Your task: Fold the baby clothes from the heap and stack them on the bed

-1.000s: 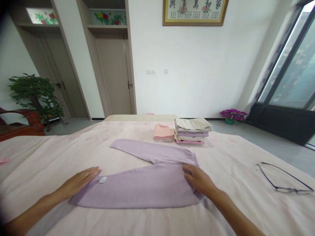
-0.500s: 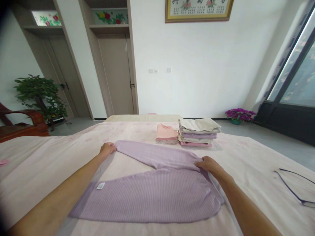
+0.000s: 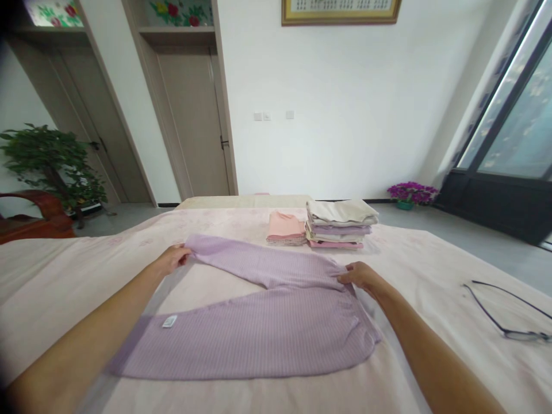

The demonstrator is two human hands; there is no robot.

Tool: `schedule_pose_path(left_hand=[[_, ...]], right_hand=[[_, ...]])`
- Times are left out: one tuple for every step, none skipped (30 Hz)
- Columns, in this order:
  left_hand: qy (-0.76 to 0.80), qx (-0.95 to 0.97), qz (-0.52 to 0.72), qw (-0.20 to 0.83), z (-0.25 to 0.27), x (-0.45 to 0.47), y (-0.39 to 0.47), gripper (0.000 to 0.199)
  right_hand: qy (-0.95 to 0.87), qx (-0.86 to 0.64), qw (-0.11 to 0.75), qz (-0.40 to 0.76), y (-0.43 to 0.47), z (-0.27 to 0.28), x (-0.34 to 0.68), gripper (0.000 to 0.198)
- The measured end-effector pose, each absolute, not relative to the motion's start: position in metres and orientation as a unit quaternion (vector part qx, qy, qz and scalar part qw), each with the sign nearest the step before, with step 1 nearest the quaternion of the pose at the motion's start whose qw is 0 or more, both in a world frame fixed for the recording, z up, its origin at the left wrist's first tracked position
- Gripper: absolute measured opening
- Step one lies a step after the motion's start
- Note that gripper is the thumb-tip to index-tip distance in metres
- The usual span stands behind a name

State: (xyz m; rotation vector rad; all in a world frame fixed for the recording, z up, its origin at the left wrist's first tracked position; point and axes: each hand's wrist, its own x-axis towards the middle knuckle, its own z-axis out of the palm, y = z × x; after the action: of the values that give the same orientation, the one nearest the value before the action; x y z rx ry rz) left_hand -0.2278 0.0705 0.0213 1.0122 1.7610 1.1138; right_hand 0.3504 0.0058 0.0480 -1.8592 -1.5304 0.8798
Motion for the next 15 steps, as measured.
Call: schedule_pose_path(left_hand=[[0.677, 0.399, 0.465, 0.407, 0.025, -0.232, 0.063, 0.017], [0.657, 0.398, 0.489, 0.413, 0.03, -0.236, 0.054, 0.015], [0.636, 0.398, 0.511, 0.42, 0.035, -0.241, 0.044, 0.017], [0.615, 0.397, 0.529, 0.428, 0.04, -0.244, 0.032, 0.019], [0.598, 0.397, 0.543, 0.436, 0.044, -0.248, 0.018, 0.022], [0.584, 0.395, 0.553, 0.443, 0.048, -0.251, 0.003, 0.023], [0.568, 0.396, 0.561, 0.453, 0.05, -0.255, -0.012, 0.024], [0.549, 0.4, 0.568, 0.466, 0.051, -0.258, -0.028, 0.024], [0.526, 0.408, 0.571, 0.481, 0.051, -0.261, -0.044, 0.024], [0.502, 0.419, 0.571, 0.496, 0.05, -0.264, -0.06, 0.025], [0.481, 0.432, 0.568, 0.509, 0.048, -0.266, -0.074, 0.026], [0.467, 0.445, 0.561, 0.518, 0.045, -0.268, -0.088, 0.027], [0.467, 0.456, 0.551, 0.52, 0.041, -0.269, -0.1, 0.026], [0.478, 0.463, 0.54, 0.515, 0.038, -0.27, -0.111, 0.024], [0.496, 0.466, 0.528, 0.508, 0.035, -0.27, -0.12, 0.023]], right_hand=[[-0.561, -0.699, 0.286, 0.339, 0.003, 0.05, 0.35, 0.019], [-0.549, -0.7, 0.289, 0.354, 0.0, 0.051, 0.349, 0.02], [-0.536, -0.697, 0.299, 0.371, -0.004, 0.052, 0.349, 0.021], [-0.524, -0.69, 0.321, 0.382, -0.009, 0.052, 0.349, 0.023], [-0.514, -0.679, 0.351, 0.389, -0.013, 0.051, 0.35, 0.025], [-0.506, -0.665, 0.382, 0.394, -0.018, 0.049, 0.351, 0.029], [-0.498, -0.65, 0.411, 0.401, -0.024, 0.047, 0.352, 0.032], [-0.489, -0.635, 0.436, 0.409, -0.029, 0.043, 0.353, 0.035], [-0.48, -0.621, 0.457, 0.419, -0.035, 0.038, 0.355, 0.037], [-0.475, -0.607, 0.474, 0.426, -0.04, 0.033, 0.357, 0.038], [-0.473, -0.597, 0.488, 0.427, -0.045, 0.027, 0.359, 0.039], [-0.476, -0.587, 0.499, 0.423, -0.05, 0.022, 0.361, 0.039], [-0.483, -0.579, 0.507, 0.418, -0.054, 0.017, 0.362, 0.039], [-0.491, -0.571, 0.511, 0.414, -0.059, 0.012, 0.362, 0.038], [-0.495, -0.565, 0.513, 0.415, -0.062, 0.008, 0.362, 0.037]])
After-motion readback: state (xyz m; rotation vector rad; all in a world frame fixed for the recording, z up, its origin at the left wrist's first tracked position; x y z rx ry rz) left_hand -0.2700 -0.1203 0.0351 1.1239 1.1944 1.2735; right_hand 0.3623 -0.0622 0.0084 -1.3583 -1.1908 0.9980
